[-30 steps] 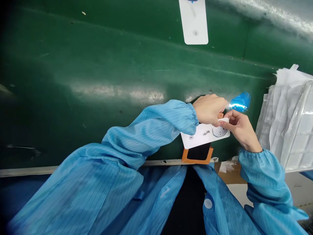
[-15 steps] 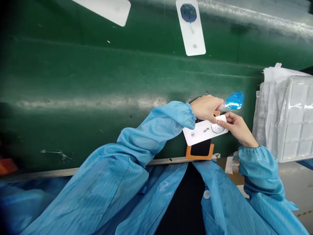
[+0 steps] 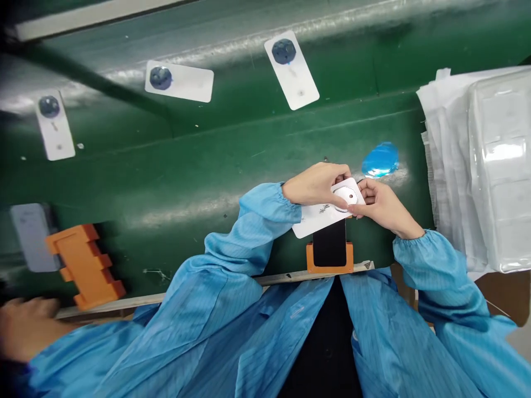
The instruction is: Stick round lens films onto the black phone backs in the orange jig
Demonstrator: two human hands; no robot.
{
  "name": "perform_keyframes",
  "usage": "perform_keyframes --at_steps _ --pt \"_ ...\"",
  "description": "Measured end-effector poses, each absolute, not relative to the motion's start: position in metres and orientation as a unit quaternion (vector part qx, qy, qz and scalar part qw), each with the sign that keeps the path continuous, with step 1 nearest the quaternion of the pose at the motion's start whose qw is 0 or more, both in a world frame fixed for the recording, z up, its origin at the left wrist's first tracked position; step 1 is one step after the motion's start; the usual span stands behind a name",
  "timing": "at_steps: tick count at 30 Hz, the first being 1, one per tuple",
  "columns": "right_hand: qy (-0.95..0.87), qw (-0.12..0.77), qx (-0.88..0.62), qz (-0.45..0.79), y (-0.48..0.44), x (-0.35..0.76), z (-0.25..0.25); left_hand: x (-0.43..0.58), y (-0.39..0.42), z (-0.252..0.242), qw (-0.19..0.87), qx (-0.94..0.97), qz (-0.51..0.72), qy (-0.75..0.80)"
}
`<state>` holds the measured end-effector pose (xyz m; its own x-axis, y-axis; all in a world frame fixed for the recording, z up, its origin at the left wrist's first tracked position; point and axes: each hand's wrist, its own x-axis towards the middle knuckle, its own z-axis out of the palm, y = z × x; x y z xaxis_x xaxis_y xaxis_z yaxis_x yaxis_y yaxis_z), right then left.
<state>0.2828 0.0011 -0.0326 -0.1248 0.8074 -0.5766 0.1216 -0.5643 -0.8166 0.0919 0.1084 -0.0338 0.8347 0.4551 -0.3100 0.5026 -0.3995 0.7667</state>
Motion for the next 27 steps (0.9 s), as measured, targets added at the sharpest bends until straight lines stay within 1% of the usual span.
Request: perform_keyframes --at_steps 3,8,12,19,22,25,27 --pt "-0.375 0.267 -0.609 0.646 0.001 0.280 -0.032 0.091 0.107 -0.032 0.456 0.845 -0.040 0.277" --pt "-0.373 0.234 -0.629 0.641 0.003 0.280 -0.033 0.094 0.101 -0.027 0.427 0.847 -0.079 0.305" --pt "-0.371 0.214 -0.640 0.638 0.004 0.283 -0.034 0.096 0.100 -0.031 0.434 0.847 -0.067 0.299" --pt "-0.399 0.246 -0.642 0.606 0.000 0.281 -0.034 0.101 0.103 -0.043 0.428 0.863 -0.025 0.269" --pt "-0.409 0.247 -0.648 0.594 -0.007 0.280 -0.030 0.097 0.114 -0.042 0.476 0.841 -0.007 0.257" --pt "-0.404 0.286 -0.652 0.575 -0.010 0.287 -0.018 0.082 0.134 -0.038 0.605 0.761 0.012 0.233" --pt "-0.399 0.340 -0.660 0.538 0.003 0.298 -0.002 0.068 0.151 -0.036 0.695 0.669 0.067 0.254"
